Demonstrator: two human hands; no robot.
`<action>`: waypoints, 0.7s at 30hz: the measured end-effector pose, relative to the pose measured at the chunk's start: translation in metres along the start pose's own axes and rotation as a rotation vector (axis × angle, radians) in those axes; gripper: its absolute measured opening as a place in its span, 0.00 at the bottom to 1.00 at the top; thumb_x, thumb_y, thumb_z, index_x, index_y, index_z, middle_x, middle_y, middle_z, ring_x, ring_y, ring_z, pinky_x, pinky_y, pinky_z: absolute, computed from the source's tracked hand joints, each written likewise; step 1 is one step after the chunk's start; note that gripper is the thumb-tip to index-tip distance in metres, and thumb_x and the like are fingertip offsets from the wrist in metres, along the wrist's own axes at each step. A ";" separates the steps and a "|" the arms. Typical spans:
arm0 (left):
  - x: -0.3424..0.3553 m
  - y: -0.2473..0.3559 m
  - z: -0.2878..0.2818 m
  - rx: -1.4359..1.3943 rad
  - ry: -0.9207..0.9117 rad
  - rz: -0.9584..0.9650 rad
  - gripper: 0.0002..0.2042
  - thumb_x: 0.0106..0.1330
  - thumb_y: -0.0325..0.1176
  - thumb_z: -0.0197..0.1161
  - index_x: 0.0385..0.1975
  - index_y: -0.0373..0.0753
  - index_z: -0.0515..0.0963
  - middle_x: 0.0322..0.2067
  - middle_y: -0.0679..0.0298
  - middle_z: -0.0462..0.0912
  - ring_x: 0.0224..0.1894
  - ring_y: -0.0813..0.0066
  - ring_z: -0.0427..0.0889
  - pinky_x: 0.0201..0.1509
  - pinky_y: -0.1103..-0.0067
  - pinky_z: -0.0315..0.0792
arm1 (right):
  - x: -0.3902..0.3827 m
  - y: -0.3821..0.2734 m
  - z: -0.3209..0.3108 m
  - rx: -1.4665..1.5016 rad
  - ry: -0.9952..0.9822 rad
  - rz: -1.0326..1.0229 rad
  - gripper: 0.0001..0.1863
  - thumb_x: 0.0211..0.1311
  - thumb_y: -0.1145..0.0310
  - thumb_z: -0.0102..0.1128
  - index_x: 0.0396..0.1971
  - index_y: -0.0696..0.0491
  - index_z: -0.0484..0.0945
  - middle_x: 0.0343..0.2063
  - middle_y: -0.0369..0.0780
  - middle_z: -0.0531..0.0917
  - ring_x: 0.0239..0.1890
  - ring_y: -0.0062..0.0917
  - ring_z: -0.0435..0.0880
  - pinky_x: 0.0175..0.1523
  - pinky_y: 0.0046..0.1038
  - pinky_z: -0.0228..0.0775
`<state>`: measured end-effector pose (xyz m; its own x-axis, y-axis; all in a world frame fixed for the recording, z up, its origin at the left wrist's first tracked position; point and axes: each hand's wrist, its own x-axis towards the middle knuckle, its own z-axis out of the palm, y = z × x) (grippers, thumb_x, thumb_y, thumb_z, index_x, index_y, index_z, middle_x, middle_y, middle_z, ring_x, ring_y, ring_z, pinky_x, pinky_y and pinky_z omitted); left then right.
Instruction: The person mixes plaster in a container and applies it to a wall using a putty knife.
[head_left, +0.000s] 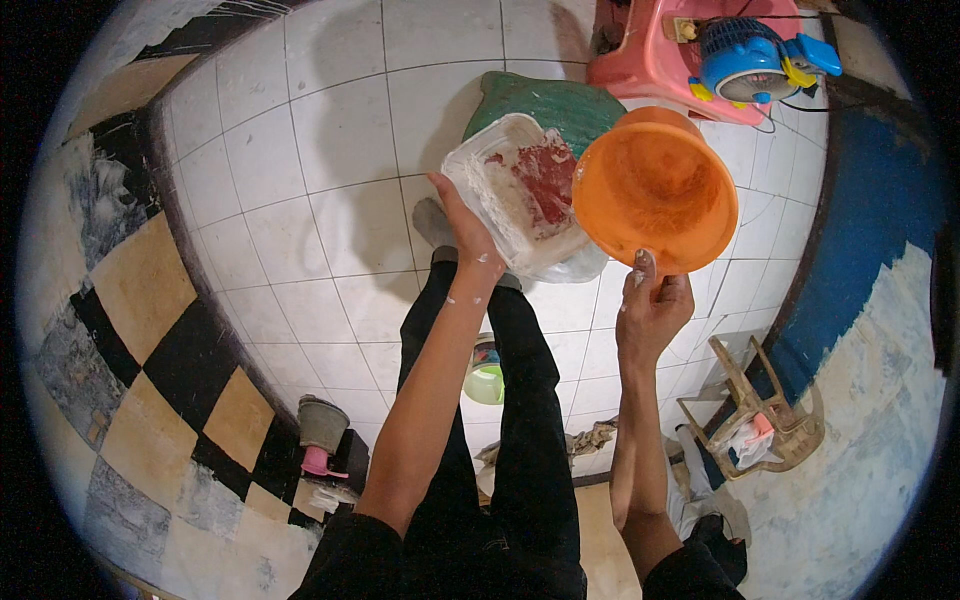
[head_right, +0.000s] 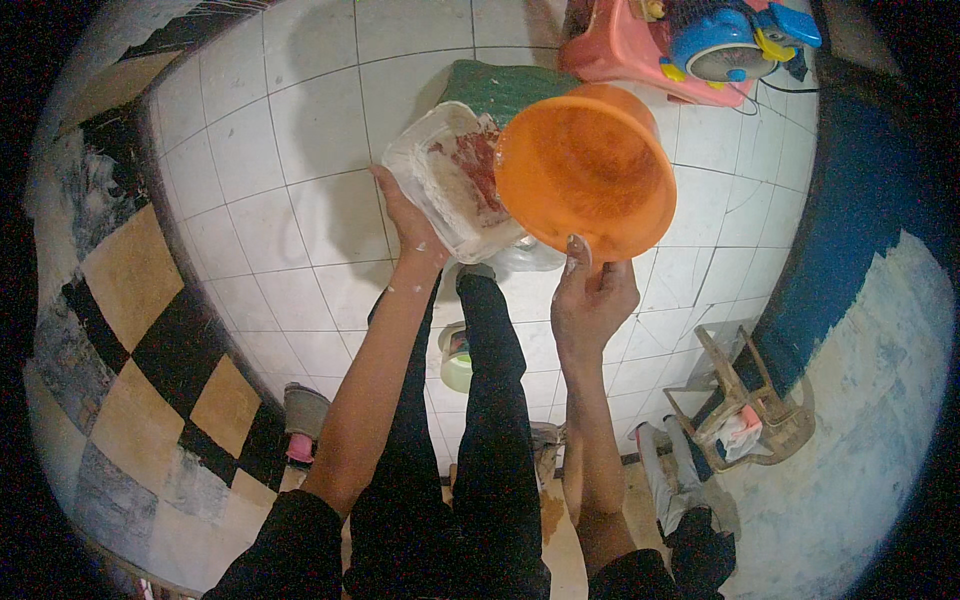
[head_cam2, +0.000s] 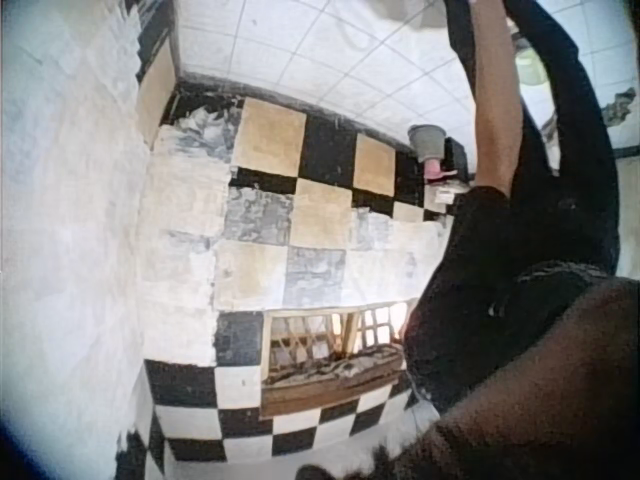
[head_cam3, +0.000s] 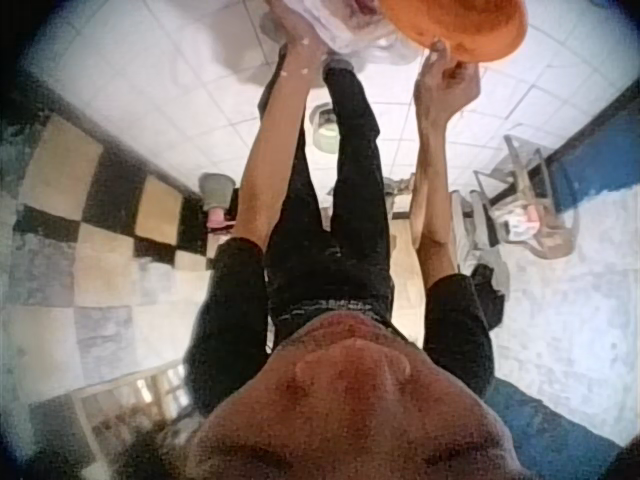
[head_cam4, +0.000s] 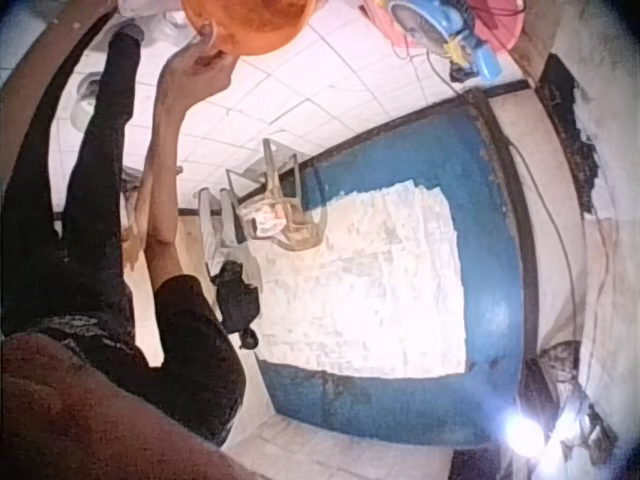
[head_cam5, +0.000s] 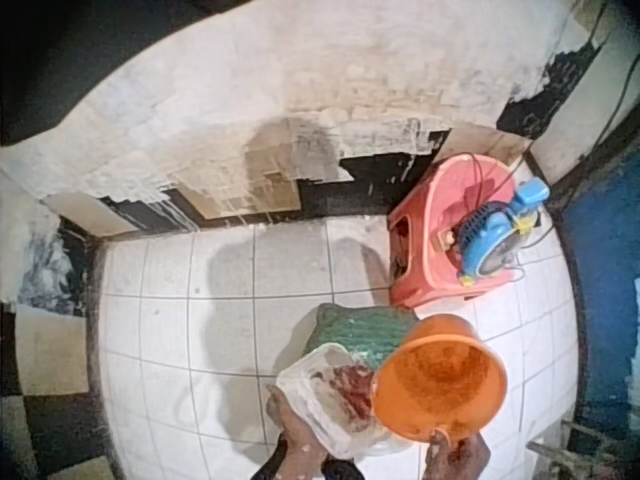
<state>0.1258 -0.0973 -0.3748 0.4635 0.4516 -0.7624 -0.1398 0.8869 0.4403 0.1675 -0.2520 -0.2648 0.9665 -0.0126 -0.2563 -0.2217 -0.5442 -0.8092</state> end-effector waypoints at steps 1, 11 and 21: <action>-0.002 0.001 0.001 0.014 -0.003 0.003 0.40 0.64 0.69 0.33 0.61 0.38 0.61 0.57 0.55 0.68 0.59 0.58 0.68 0.65 0.67 0.62 | 0.000 -0.001 0.000 0.006 -0.004 0.008 0.08 0.63 0.74 0.57 0.38 0.64 0.76 0.31 0.40 0.82 0.33 0.16 0.77 0.38 0.19 0.68; -0.007 -0.003 -0.012 0.076 -0.063 -0.016 0.40 0.63 0.70 0.34 0.61 0.39 0.59 0.56 0.56 0.68 0.58 0.61 0.69 0.63 0.69 0.64 | 0.001 -0.013 0.010 0.013 -0.019 0.012 0.08 0.63 0.75 0.56 0.38 0.64 0.76 0.29 0.40 0.82 0.31 0.16 0.76 0.36 0.18 0.67; -0.005 -0.005 -0.009 0.032 -0.024 0.012 0.41 0.62 0.71 0.35 0.60 0.39 0.61 0.56 0.56 0.69 0.58 0.60 0.68 0.63 0.67 0.64 | -0.006 -0.006 0.005 -0.042 -0.039 0.000 0.09 0.63 0.74 0.57 0.38 0.65 0.75 0.29 0.42 0.82 0.31 0.19 0.78 0.37 0.21 0.69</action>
<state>0.1164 -0.1033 -0.3770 0.4829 0.4591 -0.7457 -0.1172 0.8777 0.4646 0.1622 -0.2440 -0.2608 0.9606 0.0194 -0.2773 -0.2153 -0.5792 -0.7862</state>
